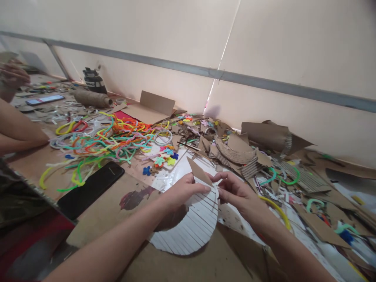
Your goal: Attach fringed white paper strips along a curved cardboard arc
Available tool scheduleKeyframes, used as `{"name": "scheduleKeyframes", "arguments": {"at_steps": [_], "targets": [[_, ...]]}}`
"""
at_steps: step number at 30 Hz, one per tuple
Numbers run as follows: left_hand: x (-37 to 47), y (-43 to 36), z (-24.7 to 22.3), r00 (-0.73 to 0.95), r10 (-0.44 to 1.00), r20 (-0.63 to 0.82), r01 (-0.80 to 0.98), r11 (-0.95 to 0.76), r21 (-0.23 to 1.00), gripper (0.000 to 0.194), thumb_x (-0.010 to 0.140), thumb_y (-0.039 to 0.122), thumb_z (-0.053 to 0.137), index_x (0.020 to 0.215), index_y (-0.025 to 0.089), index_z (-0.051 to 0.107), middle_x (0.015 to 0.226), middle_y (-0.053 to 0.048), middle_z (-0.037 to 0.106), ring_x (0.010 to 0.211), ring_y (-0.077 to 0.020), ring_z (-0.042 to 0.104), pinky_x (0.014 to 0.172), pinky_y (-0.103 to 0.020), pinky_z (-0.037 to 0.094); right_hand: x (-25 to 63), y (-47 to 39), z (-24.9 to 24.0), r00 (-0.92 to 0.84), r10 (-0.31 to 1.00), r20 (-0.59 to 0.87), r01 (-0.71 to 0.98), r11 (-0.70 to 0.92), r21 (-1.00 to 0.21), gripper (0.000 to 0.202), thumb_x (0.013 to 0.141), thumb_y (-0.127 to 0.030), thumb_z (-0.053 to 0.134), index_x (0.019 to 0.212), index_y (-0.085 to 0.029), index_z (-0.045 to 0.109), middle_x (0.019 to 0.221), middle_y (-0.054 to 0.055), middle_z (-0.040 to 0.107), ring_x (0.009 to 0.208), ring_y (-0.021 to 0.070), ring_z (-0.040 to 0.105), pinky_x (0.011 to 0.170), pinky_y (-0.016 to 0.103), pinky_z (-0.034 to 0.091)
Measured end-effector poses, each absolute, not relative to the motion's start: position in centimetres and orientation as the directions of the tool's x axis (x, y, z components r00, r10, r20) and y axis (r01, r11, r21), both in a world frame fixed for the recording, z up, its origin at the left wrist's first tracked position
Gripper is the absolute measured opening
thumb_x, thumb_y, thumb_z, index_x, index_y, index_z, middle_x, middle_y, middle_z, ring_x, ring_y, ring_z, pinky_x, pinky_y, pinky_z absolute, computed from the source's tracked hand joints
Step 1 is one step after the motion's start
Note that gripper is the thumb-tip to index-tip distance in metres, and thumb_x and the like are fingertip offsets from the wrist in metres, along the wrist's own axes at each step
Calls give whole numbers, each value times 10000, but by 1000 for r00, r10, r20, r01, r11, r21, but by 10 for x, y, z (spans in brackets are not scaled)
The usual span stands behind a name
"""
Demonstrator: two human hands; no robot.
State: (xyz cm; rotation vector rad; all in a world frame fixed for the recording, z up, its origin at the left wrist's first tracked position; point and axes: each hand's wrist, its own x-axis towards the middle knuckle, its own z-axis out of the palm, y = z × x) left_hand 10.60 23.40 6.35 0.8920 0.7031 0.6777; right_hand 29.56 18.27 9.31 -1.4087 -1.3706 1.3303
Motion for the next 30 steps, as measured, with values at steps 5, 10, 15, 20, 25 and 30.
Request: {"name": "scheduleKeyframes", "arguments": {"at_steps": [5,10,15,20,25,30], "targets": [[107,235,63,620,747,-241,-144,411,900,365,714,234,746,1076,192,728,929,-42,732,840,-201,654,794,-308,458,307,185,90,-85,989,-124,240,-100,-965,295,831,-486,775,875,-205,697,733,-21,587,688,155,495,633,285,391],[109,239,57,566,786,-250,-88,359,929,332,758,289,752,1063,161,718,1029,-82,758,939,-230,673,839,-319,480,320,187,88,14,997,-73,243,-75,-967,326,773,-506,826,802,-200,718,697,-16,608,654,147,491,611,281,385],[117,238,58,541,817,-198,-137,318,938,343,787,269,742,1108,155,705,1106,-102,770,991,-252,692,869,-340,503,329,184,90,58,998,-31,251,-44,-967,262,800,-458,831,826,-220,725,732,-18,630,665,135,505,600,258,395],[132,226,65,549,832,-80,-211,230,950,394,845,332,721,1188,143,677,1219,-128,746,1102,-284,674,965,-389,499,325,182,99,80,997,-5,278,-27,-960,269,856,-479,774,834,-221,704,657,-33,578,604,127,477,543,252,378],[139,217,72,497,868,-15,-127,90,988,393,912,380,643,1223,140,634,1289,-135,708,1211,-299,619,1057,-423,457,317,178,101,128,990,56,378,4,-926,255,874,-458,735,830,-209,698,691,-25,590,610,126,455,547,267,351],[137,211,81,464,886,0,-69,36,997,332,959,287,517,1249,161,621,1367,-103,666,1294,-267,564,1132,-398,391,312,179,99,127,992,-2,298,-41,-954,315,809,-500,763,795,-193,693,645,-33,537,567,117,382,508,270,280]]}}
